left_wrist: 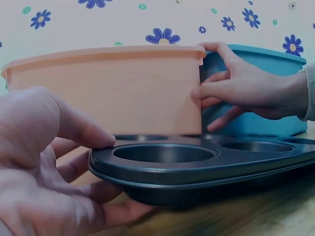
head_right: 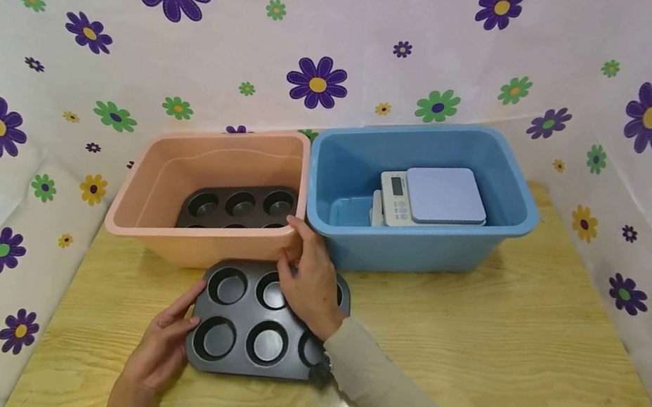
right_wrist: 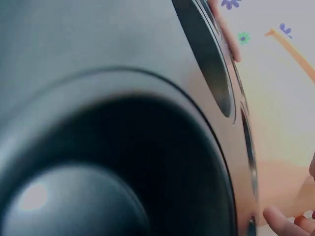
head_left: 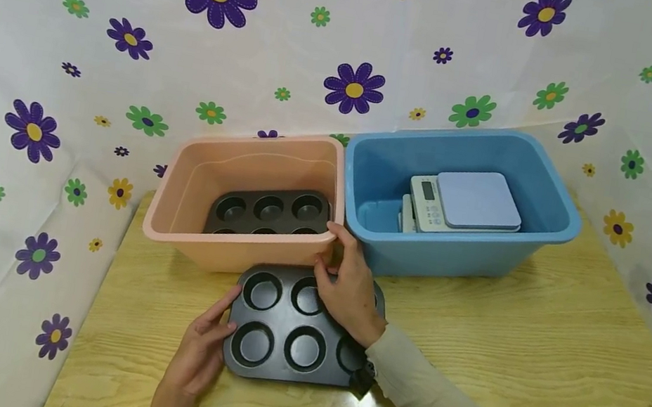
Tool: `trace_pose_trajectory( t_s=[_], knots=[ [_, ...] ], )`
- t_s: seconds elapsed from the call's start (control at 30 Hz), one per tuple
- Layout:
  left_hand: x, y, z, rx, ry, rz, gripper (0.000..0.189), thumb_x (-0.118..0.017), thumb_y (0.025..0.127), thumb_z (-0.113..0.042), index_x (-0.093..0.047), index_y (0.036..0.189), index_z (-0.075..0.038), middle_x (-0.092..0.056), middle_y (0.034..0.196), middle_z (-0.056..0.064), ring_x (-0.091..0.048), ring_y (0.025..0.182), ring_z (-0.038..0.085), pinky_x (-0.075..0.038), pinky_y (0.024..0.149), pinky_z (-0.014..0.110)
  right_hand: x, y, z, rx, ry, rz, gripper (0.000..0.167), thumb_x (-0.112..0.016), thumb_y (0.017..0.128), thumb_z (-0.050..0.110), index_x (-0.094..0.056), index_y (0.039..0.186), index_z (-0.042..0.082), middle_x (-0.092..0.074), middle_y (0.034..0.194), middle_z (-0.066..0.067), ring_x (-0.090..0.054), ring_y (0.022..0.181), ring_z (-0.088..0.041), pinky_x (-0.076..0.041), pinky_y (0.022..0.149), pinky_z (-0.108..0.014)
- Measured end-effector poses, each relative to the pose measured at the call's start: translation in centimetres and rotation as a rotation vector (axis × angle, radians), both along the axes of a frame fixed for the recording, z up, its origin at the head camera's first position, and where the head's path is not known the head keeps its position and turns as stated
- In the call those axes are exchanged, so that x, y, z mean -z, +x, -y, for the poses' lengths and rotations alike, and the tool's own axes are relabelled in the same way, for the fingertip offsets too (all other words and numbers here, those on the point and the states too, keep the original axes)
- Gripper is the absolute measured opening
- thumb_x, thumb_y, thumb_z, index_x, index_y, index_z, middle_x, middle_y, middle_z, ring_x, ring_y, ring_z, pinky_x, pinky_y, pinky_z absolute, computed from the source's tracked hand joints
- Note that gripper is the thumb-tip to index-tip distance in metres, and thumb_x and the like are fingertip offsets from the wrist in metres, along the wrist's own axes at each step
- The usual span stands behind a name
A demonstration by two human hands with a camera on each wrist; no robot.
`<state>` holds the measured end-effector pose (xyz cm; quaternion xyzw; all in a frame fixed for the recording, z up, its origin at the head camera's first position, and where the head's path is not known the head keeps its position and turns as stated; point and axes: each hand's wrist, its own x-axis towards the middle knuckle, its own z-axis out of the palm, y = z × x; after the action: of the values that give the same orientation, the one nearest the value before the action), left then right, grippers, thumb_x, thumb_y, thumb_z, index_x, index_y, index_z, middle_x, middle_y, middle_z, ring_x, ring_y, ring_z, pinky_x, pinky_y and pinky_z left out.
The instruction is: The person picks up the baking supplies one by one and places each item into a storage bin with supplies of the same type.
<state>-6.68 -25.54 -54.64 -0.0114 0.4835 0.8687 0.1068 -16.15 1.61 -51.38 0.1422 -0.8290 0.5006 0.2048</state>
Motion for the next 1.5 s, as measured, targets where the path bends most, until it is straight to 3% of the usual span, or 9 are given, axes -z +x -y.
trace_pose_trajectory(
  t_s=[0.2,0.43,0.67,0.93,1.07,1.2,1.3,1.5],
  knots=[
    [-0.6,0.1,0.7,-0.046,-0.062,-0.021,0.064,-0.047,0.104,0.016,-0.048,0.163,-0.006,-0.058,0.158,-0.017,-0.051,0.145,-0.006,-0.049,0.115,0.014,-0.4,0.1,-0.1,0.002,0.077,0.013,0.073,-0.077,0.098,0.004,-0.041,0.160,0.019,-0.063,0.145,-0.023,-0.071,0.095,-0.033,-0.059,0.067,-0.030],
    [-0.7,0.6,1.7,-0.053,-0.090,-0.028,0.061,-0.046,0.106,0.013,-0.039,0.166,-0.002,-0.060,0.158,-0.018,-0.052,0.145,-0.007,-0.049,0.115,0.015,-0.5,0.0,-0.5,-0.018,0.085,0.016,0.072,-0.076,0.099,0.002,-0.041,0.159,0.019,-0.066,0.147,-0.021,-0.074,0.093,-0.030,-0.065,0.069,-0.035],
    [-1.4,1.1,2.7,-0.077,-0.177,-0.026,0.058,-0.046,0.108,0.009,-0.042,0.164,-0.003,-0.061,0.156,-0.020,-0.051,0.143,-0.011,-0.048,0.114,0.012,-0.4,-0.2,-0.6,-0.018,0.063,0.016,0.070,-0.076,0.100,0.003,-0.041,0.159,0.020,-0.066,0.148,-0.022,-0.075,0.097,-0.035,-0.066,0.070,-0.040],
    [-2.4,1.9,4.5,-0.034,-0.059,-0.051,0.059,-0.033,0.112,0.008,-0.027,0.170,-0.003,-0.060,0.160,-0.018,-0.053,0.147,-0.006,-0.049,0.116,0.017,-0.1,-0.4,-0.8,0.030,0.060,-0.029,0.065,-0.074,0.100,0.000,-0.046,0.155,0.020,-0.072,0.139,-0.020,-0.067,0.080,-0.027,-0.058,0.066,-0.031],
    [-3.5,2.6,5.1,-0.076,-0.096,-0.035,0.059,-0.036,0.111,0.007,-0.033,0.169,-0.005,-0.061,0.157,-0.021,-0.054,0.144,-0.009,-0.049,0.116,0.016,-0.1,-0.5,-0.9,0.042,0.062,-0.027,0.066,-0.074,0.099,-0.001,-0.046,0.155,0.020,-0.072,0.139,-0.020,-0.068,0.084,-0.027,-0.056,0.065,-0.029],
    [-4.3,3.1,5.7,-0.105,-0.128,-0.015,0.057,-0.037,0.112,0.006,-0.032,0.168,-0.005,-0.062,0.156,-0.022,-0.055,0.142,-0.010,-0.050,0.115,0.016,-0.2,-0.6,-0.9,0.037,0.050,-0.012,0.066,-0.074,0.099,-0.001,-0.047,0.155,0.021,-0.071,0.142,-0.020,-0.074,0.101,-0.031,-0.059,0.067,-0.032],
    [-4.6,3.7,6.4,-0.089,-0.112,-0.020,0.057,-0.034,0.114,0.005,-0.028,0.169,-0.005,-0.061,0.157,-0.022,-0.055,0.143,-0.010,-0.050,0.116,0.017,-0.2,-0.6,-1.0,0.031,0.042,-0.008,0.065,-0.074,0.099,-0.002,-0.047,0.155,0.020,-0.071,0.143,-0.021,-0.076,0.113,-0.032,-0.063,0.069,-0.037],
    [-5.3,4.7,8.2,-0.042,-0.102,-0.041,0.058,-0.028,0.116,0.001,-0.024,0.173,-0.012,-0.057,0.159,-0.029,-0.054,0.141,-0.014,-0.050,0.115,0.015,-0.1,-0.6,-1.1,0.045,0.054,-0.035,0.066,-0.075,0.099,-0.002,-0.047,0.155,0.019,-0.072,0.141,-0.022,-0.075,0.125,-0.037,-0.066,0.088,-0.057]
  ],
)
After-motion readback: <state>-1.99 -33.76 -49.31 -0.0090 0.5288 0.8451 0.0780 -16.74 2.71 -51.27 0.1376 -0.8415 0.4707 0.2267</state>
